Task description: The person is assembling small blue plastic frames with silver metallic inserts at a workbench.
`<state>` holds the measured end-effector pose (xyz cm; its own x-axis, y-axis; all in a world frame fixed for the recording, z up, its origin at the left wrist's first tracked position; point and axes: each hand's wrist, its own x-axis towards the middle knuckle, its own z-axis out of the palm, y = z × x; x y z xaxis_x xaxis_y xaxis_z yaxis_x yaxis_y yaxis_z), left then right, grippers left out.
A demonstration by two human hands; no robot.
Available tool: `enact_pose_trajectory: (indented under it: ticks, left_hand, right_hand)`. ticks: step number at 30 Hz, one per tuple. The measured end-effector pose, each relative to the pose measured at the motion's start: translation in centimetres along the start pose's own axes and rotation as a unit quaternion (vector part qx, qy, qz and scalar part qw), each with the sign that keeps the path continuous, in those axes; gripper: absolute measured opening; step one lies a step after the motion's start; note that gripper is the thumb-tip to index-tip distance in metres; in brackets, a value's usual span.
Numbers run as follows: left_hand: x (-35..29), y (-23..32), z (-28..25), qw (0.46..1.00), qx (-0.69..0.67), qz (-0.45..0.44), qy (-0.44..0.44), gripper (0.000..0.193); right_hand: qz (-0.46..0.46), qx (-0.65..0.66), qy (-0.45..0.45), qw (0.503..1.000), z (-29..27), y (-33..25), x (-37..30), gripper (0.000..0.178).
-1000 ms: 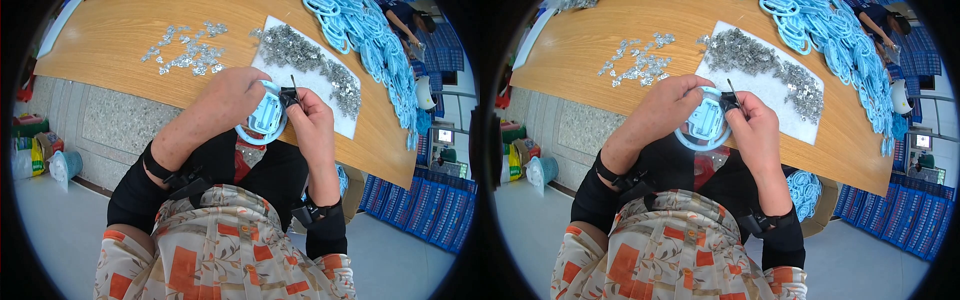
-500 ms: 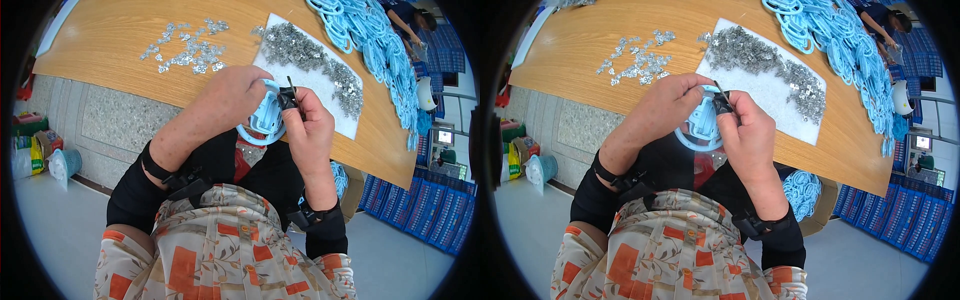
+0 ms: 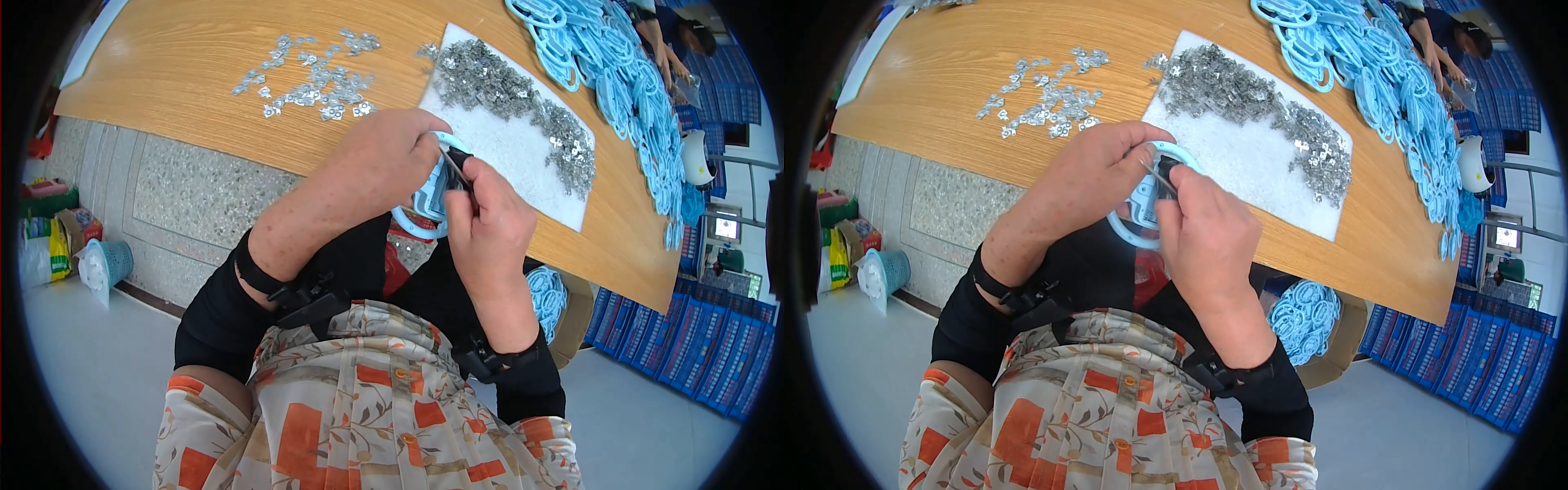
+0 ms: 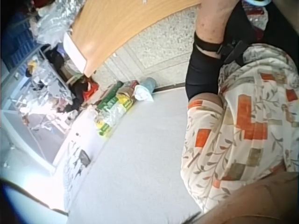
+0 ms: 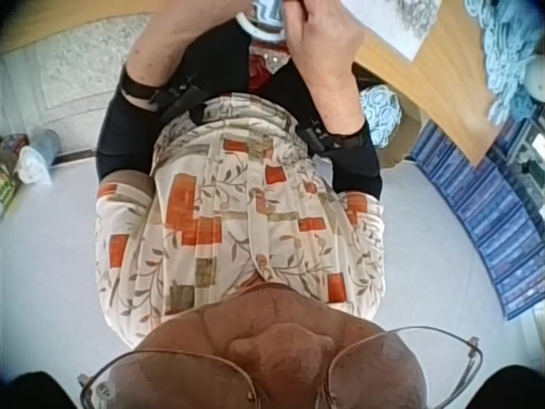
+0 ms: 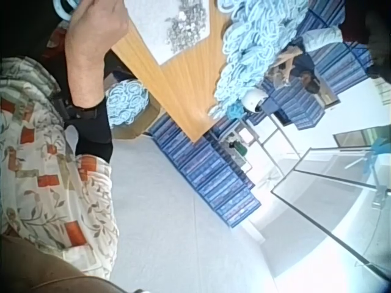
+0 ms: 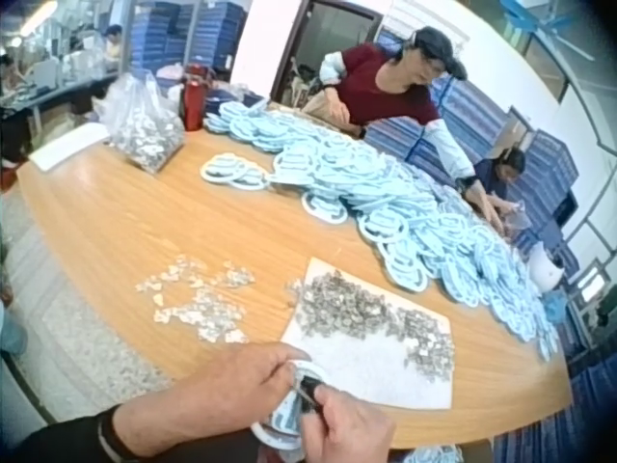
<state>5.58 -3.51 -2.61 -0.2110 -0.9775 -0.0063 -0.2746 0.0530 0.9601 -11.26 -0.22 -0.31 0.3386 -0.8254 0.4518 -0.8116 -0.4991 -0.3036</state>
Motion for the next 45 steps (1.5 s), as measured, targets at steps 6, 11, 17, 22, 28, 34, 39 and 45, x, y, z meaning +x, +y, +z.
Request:
enact_pose_trajectory:
  ticks: [6,11,17,22,28,34,39,45]
  left_hand:
    - [-0.1,0.7,-0.3,0.998,-0.041,-0.052,-0.013,0.03]
    - [0.1,0.1,0.0,1.0,-0.019,-0.009,0.0,0.031]
    - [0.0,0.1,-0.1,1.0,-0.008,-0.012,0.001,0.032]
    - [0.0,0.2,-0.1,1.0,-0.021,-0.015,-0.005,0.032]
    - [0.1,0.0,0.0,1.0,-0.011,-0.001,0.005,0.032]
    - [0.1,0.3,-0.1,1.0,0.005,-0.006,-0.003,0.031]
    - [-0.1,0.2,0.1,1.0,0.012,0.009,0.006,0.03]
    - [0.1,0.5,0.2,0.999,0.047,0.011,0.013,0.032]
  right_hand:
    - [0.228,0.37,-0.137,0.89,-1.9,-0.1,-1.2,0.05]
    - [0.357,0.672,-0.214,0.613,-3.1,2.3,-0.6,0.054]
    - [0.269,0.527,-0.151,0.792,-2.4,2.2,-0.6,0.036]
    - [0.021,0.059,-0.083,0.995,-2.6,2.2,-1.0,0.033]
    - [0.013,-0.045,-0.107,0.993,-3.6,0.9,-0.2,0.034]
    - [-0.013,-0.103,-0.118,0.988,-4.0,0.1,0.7,0.023]
    - [-0.032,-0.128,-0.14,0.981,-4.5,-0.5,1.6,0.017]
    - [-0.16,-0.233,-0.225,0.932,-5.7,-1.4,4.2,0.012]
